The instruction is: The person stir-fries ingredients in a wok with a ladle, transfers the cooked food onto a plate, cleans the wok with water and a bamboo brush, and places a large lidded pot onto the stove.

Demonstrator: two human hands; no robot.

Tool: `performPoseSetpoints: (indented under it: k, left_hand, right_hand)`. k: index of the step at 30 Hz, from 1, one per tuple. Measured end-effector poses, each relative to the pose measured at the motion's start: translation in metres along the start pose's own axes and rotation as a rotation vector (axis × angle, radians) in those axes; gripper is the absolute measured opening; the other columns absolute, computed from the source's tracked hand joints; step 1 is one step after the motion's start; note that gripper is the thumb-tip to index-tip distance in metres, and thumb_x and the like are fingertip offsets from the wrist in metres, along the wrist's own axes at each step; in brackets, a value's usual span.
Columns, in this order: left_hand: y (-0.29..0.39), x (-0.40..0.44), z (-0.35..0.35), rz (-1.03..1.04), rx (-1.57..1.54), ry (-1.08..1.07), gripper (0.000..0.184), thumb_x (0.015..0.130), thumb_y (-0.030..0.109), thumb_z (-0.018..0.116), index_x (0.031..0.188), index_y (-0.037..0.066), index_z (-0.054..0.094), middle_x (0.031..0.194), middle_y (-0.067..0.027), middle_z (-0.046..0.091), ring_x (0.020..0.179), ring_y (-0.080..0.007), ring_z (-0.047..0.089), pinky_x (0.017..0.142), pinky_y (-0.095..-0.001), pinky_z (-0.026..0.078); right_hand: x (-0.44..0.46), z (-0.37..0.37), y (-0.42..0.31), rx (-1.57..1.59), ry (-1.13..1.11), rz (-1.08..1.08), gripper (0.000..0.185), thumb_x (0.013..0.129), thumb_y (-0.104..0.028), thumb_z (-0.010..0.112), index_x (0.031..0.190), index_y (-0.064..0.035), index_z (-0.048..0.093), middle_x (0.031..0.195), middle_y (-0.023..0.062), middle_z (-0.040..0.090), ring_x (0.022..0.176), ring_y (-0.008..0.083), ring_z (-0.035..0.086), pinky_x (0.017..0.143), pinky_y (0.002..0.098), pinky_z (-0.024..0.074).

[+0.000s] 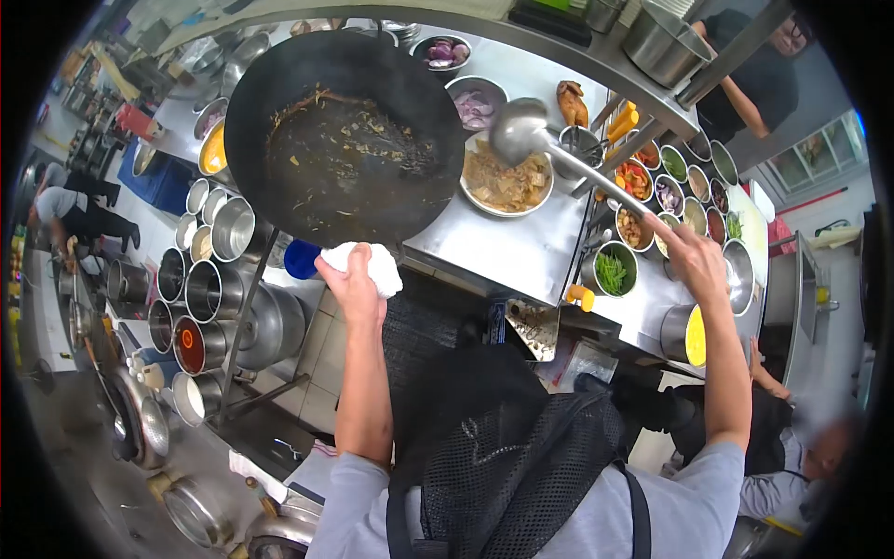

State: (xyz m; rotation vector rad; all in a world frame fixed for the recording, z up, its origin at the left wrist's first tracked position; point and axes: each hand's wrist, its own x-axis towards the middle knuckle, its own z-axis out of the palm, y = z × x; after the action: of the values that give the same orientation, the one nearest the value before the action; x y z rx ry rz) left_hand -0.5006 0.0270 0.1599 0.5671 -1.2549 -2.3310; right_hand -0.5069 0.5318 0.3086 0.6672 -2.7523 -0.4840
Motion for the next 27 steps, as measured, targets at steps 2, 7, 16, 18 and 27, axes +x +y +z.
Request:
performPoseSetpoints:
  k: [2,7,16,18,27]
  left_hand:
    - [0.007,-0.002,-0.014,-0.026,-0.04,0.031,0.043,0.095,0.002,0.066,0.129,0.008,0.041,0.103,-0.0048,0.059,0.086,-0.0148,0.062,0.07,-0.0343,0.057]
    - [0.052,-0.041,-0.091,-0.192,-0.18,0.091,0.02,0.092,0.005,0.068,0.11,0.004,0.059,0.098,-0.0081,0.066,0.091,-0.0217,0.069,0.073,-0.0381,0.06]
    - [0.152,-0.264,-0.324,-0.166,-0.186,0.369,0.033,0.092,0.018,0.064,0.117,-0.003,0.061,0.102,-0.0148,0.07,0.085,-0.0253,0.072,0.066,-0.0338,0.061]
    - [0.176,-0.316,-0.357,-0.182,-0.134,0.517,0.038,0.092,0.02,0.063,0.121,-0.004,0.061,0.1,-0.0153,0.071,0.08,-0.0247,0.071,0.064,-0.0332,0.06]
    - [0.116,-0.452,-0.395,0.219,-0.193,1.306,0.025,0.092,0.023,0.064,0.107,0.002,0.066,0.087,-0.0103,0.071,0.071,-0.022,0.07,0.059,-0.033,0.054]
  right_hand:
    - [-0.007,-0.016,-0.011,-0.001,0.004,0.02,0.074,0.089,-0.004,0.066,0.154,-0.0387,0.054,0.079,0.0043,0.06,0.059,0.0246,0.066,0.054,0.0411,0.0566]
    - [-0.011,0.009,-0.118,0.396,0.271,-0.063,0.068,0.087,-0.002,0.071,0.151,-0.0233,0.058,0.081,0.0066,0.064,0.063,0.0259,0.068,0.057,0.0425,0.0583]
    - [0.024,-0.022,-0.414,1.005,0.071,-0.54,0.065,0.101,-0.027,0.069,0.16,-0.021,0.043,0.084,0.0078,0.065,0.066,0.0306,0.068,0.056,0.0433,0.0563]
    - [0.031,-0.044,-0.462,1.043,-0.043,-0.741,0.063,0.105,-0.033,0.062,0.163,-0.0246,0.038,0.095,0.011,0.072,0.073,0.0326,0.071,0.06,0.0442,0.0589]
    - [0.07,-0.114,-0.647,1.134,-0.744,-1.351,0.061,0.106,-0.034,0.062,0.162,-0.0234,0.039,0.103,0.0205,0.075,0.085,0.0416,0.073,0.078,0.0492,0.0573]
